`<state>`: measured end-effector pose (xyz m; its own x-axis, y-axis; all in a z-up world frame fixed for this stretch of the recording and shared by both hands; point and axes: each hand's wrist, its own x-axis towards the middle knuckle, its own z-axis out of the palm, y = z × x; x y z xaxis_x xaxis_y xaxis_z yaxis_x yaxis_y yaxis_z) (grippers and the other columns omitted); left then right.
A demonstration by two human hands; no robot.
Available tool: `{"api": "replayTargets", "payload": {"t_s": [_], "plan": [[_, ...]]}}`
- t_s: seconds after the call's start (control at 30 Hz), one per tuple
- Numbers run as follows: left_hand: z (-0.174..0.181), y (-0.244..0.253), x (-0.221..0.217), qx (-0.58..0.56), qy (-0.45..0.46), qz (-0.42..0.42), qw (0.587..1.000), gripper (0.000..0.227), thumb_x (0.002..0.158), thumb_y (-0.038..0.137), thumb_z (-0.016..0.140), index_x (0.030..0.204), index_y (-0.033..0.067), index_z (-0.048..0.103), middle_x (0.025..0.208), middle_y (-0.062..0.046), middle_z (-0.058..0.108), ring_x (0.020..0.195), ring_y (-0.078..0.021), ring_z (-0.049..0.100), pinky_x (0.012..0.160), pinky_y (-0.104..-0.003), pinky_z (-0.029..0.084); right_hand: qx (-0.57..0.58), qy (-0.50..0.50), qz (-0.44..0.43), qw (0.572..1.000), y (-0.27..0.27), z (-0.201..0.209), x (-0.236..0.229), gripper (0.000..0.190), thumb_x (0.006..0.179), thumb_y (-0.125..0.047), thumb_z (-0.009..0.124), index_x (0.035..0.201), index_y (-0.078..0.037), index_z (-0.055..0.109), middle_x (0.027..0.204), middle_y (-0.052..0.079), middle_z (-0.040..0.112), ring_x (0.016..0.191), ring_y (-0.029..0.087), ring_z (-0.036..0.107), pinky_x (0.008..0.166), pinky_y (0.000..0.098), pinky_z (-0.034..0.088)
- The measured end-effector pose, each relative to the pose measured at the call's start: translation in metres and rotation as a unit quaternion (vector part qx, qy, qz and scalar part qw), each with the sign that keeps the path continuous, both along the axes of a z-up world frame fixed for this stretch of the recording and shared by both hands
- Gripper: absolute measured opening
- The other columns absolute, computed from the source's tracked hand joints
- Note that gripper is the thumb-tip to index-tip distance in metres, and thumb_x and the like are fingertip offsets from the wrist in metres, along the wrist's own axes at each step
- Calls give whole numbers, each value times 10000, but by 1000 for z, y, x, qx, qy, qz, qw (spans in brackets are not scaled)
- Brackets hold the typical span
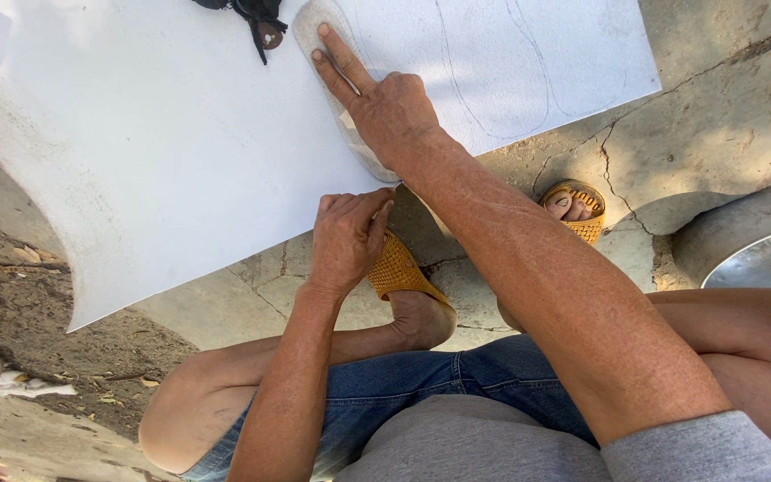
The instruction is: Tracing the outline of a shoe sole template onto a white sheet of material using a pencil.
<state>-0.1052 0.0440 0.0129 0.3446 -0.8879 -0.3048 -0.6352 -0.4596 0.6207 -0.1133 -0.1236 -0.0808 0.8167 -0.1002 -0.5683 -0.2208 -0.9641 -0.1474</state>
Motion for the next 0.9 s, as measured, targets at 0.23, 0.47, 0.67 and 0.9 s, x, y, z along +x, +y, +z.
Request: {"api": "replayTargets", "payload": {"t_s": [0.23,0.47,0.67,0.9], "plan": [[-1,3,7,12,0,7,1000,134,1046,147,641,1142,89,713,930,-21,779,744,-213,655,790,-371,399,7,-5,-7,1000,0,1,0,1131,889,107,652,1681,-181,-102,1623,94,-302,415,188,415,392,337,379],[-1,4,16,42,17,62,997,153,1056,180,614,1131,109,728,952,-23,779,786,-202,683,838,-389,428,7,2,-7,1000,0,4,1,1202,844,88,708,1674,-176,-121,1614,95,-324,400,192,398,388,330,369],[-1,3,30,64,30,101,992,168,1054,220,622,1160,130,718,1024,-7,790,848,-197,712,900,-416,448,16,35,2,999,-3,13,5,1235,818,91,717,1670,-157,-142,1603,118,-351,407,171,414,391,310,381],[-5,-4,49,81,24,122,989,209,1063,282,588,1150,141,717,1036,-9,791,846,-212,716,952,-437,438,3,11,-3,1000,1,4,2,1203,831,31,719,1671,-153,-122,1612,112,-338,392,184,404,388,321,350]]}}
